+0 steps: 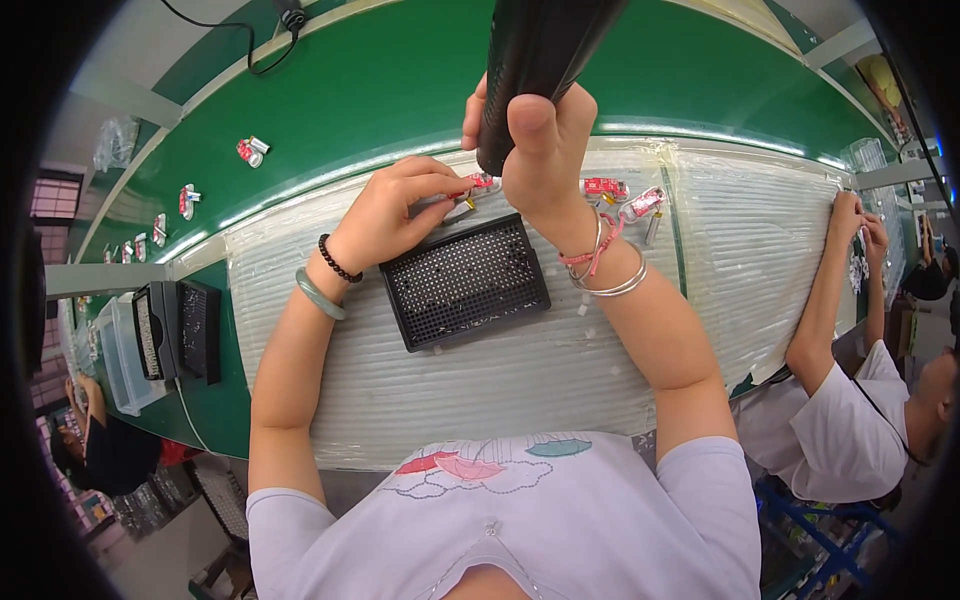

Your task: The person shrinks heat-shrink tubing onto small electronic or mechanical components using a heat gun.

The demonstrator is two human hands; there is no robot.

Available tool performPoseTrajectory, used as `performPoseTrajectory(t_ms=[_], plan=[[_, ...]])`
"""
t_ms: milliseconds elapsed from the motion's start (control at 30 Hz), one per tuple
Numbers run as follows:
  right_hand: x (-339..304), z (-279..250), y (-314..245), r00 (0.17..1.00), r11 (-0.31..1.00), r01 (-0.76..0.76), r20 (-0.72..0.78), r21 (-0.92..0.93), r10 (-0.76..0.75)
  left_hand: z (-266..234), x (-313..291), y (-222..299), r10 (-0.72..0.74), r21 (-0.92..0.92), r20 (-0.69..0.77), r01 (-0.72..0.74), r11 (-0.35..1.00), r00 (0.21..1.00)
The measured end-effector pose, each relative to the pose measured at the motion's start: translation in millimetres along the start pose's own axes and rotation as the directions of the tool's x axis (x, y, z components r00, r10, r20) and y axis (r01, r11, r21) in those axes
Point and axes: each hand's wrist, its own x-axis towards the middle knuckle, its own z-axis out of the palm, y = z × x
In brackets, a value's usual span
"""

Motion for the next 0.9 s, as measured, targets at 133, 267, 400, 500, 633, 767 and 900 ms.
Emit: performPoseTrajectory(t_ms=[133,267,400,500,633,767,900], plan=[[-2,1,5,1.0,1.0,-0.022,0.011,-0.003,0.022,0,-1,0,0.015,-0.003,-0.028,-0.015,1.0,0.999],[-2,3,7,1.0,1.0,-0.022,0.016,-0.003,0.022,-1,-1,0,0.03,0.011,-0.027,-0.03,1.0,0.999],[-1,2,9,1.0,1.0,-0.014,0.019,0.006,0.014,0,-1,0,0.03,0.006,-0.028,-0.03,1.0,0.999],[0,2,11,1.0,1.0,0.009,0.019,0.006,-0.009,-1,0,2,0.023,0.0,-0.026,-0.023,1.0,0.999],[2,9,12,0.993,0.982,0.113,-0.033,0.15,-0.109,-1,0,0,0.019,0.011,-0.019,-0.018,1.0,1.0],[1,13,13,0.994,0.983,0.108,-0.015,0.148,-0.107,0,-2,0,0.019,0.013,-0.02,-0.019,1.0,1.0],[0,12,15,0.993,0.983,0.12,-0.01,0.139,-0.12,2,-1,-1,0.015,0.012,-0.024,-0.015,1.0,1.0]])
